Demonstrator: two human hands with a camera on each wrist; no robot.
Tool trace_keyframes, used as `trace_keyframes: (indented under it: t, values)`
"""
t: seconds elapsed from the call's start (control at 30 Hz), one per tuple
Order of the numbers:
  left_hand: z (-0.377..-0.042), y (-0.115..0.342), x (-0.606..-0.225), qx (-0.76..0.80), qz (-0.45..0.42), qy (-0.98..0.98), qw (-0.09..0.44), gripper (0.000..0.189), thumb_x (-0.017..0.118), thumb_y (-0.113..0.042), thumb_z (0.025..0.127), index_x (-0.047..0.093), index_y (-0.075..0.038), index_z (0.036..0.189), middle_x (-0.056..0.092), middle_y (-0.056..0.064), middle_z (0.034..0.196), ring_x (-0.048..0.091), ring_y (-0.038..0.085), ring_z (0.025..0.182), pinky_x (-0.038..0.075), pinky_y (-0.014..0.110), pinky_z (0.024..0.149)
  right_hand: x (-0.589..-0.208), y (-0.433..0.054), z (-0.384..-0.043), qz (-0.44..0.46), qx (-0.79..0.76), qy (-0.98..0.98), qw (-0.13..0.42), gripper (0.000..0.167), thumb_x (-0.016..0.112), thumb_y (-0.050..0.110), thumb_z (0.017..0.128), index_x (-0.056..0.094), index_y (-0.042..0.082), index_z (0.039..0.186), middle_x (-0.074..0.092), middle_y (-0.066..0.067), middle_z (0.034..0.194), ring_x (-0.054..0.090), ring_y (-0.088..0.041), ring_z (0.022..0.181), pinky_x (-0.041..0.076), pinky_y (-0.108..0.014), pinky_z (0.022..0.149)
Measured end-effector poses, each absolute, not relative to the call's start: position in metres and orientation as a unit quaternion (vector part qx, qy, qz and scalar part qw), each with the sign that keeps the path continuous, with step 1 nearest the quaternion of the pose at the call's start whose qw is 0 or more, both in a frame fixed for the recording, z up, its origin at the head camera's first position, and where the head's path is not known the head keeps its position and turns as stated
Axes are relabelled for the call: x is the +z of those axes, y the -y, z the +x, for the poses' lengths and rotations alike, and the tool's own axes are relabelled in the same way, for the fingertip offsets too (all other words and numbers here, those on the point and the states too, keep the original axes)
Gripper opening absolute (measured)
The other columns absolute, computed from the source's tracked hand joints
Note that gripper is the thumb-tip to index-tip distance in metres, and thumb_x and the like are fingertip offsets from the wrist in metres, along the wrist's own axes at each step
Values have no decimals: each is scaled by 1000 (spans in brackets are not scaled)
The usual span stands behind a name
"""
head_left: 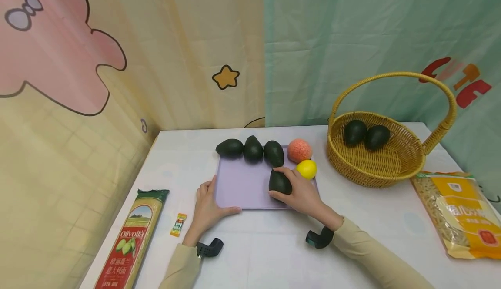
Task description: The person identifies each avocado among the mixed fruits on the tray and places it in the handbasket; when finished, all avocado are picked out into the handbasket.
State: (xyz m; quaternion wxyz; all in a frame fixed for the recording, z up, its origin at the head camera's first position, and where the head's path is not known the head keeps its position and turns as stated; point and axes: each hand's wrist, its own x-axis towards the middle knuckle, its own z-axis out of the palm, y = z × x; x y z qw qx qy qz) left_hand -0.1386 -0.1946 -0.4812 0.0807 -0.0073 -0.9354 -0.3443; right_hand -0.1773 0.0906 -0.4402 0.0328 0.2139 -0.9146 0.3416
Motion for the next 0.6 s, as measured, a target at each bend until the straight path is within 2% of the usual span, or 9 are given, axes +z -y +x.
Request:
trace_keyframes:
  t: [0.4,0.53,0.6]
  values:
    - [-138,195,-483,-350,-3,934,73,129,88,-55,52,22,1,149,33,21,135,29,34,120,32,47,98,-446,-94,-172,241,388,889,48,66,78,42,77,50,21,133,54,-6,128,52,-24,103,46,-45,86]
    - [-138,194,-483,-351,-5,933,74,129,88,-55,52,22,0,149,32,21,135,29,33,120,31,47,98,-446,-96,-173,250,412,874,54,65,78,40,77,50,22,133,54,-5,129,52,-21,103,47,-41,84]
    - [-139,194,-482,-351,-9,932,84,129,88,-55,52,23,1,148,33,21,135,30,34,120,32,47,97,-443,-97,-173,251,430,866,53,65,79,39,77,50,22,133,53,-3,129,52,-20,99,48,-38,79]
